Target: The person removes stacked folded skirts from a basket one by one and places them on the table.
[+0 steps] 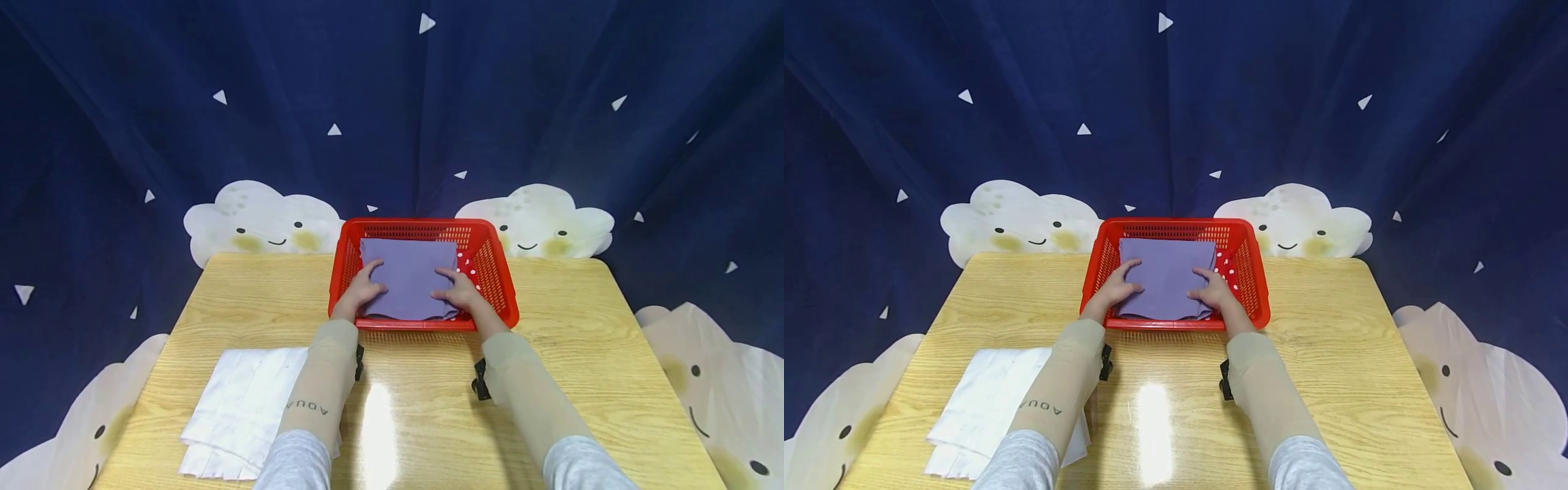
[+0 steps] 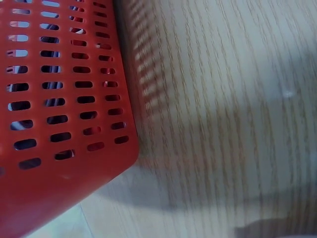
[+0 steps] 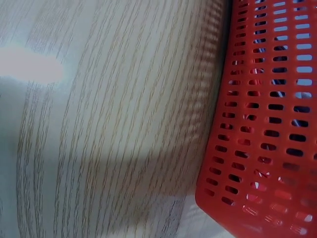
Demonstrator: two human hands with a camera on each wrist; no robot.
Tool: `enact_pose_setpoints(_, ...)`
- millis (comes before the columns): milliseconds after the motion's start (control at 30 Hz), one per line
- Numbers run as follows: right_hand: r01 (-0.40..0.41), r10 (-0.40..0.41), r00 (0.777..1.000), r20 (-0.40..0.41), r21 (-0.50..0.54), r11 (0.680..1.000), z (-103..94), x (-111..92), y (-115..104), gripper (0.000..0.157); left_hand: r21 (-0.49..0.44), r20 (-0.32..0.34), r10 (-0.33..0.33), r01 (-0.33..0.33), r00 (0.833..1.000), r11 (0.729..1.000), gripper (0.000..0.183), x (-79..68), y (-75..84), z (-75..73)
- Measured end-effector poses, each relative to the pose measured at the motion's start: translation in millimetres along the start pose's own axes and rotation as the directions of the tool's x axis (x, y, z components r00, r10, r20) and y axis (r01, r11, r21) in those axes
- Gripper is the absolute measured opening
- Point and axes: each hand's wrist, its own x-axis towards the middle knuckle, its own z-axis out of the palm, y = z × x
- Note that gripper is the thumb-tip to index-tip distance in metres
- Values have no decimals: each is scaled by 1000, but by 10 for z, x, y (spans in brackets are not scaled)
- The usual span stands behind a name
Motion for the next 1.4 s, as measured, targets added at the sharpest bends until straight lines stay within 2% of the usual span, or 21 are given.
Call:
enact_pose_setpoints(33, 3, -3, 1000, -4, 4, 1000, -3, -2, -6, 61, 2, -19, 34, -34, 999, 999, 69, 18, -40, 10)
enact_pose_setpoints(67, 5, -5, 1000, -9, 10, 1000, -5, -4, -12, 61, 3, -28, 32, -32, 999, 999, 68, -19, 16, -4)
enact_pose_setpoints(133, 4, -4, 1000, -16, 26, 1000, -8, -9, -23, 60, -18, -18, -18, 18, 1000, 1000, 67, -177, 257, -74)
enact_pose_setpoints(233, 7, -6, 1000, -24, 38, 999, -13, -19, -32, 59, -27, -46, -31, 30, 998, 999, 63, -377, 523, -152)
enact_pose_setpoints(267, 7, -6, 1000, -26, 40, 999, -13, -20, -31, 59, -28, -43, -59, 58, 997, 998, 64, -416, 600, -173)
enact_pose_setpoints(300, 10, -9, 1000, -30, 38, 999, -13, -20, -31, 59, -22, -55, -42, 41, 998, 999, 63, -452, 639, -185)
enact_pose_setpoints(400, 30, -29, 999, -37, 30, 999, -13, -18, -28, 58, -17, -99, 53, -55, 994, 998, 62, -260, 344, -119)
enact_pose_setpoints(533, 49, -47, 998, -43, 36, 998, -18, -21, -23, 59, -22, -113, 72, -75, 991, 997, 63, -181, 235, -92)
enact_pose_setpoints(633, 50, -47, 998, -45, 56, 997, -30, -22, -20, 60, -22, -107, 16, -18, 994, 1000, 62, -389, 548, -161)
enact_pose_setpoints(767, 21, -17, 999, -40, 89, 996, -65, -25, -17, 59, 6, -125, 31, -30, 992, 1000, 58, -529, 733, -193)
enact_pose_setpoints(1100, 3, 0, 1000, -11, 207, 978, -171, -131, -156, 60, -22, -143, 34, -38, 989, 999, 56, -561, 781, -241)
enact_pose_setpoints(1400, 20, -13, 999, -33, 206, 978, -306, -184, -284, 59, 14, -137, 67, -66, 988, 998, 55, -625, 951, -354)
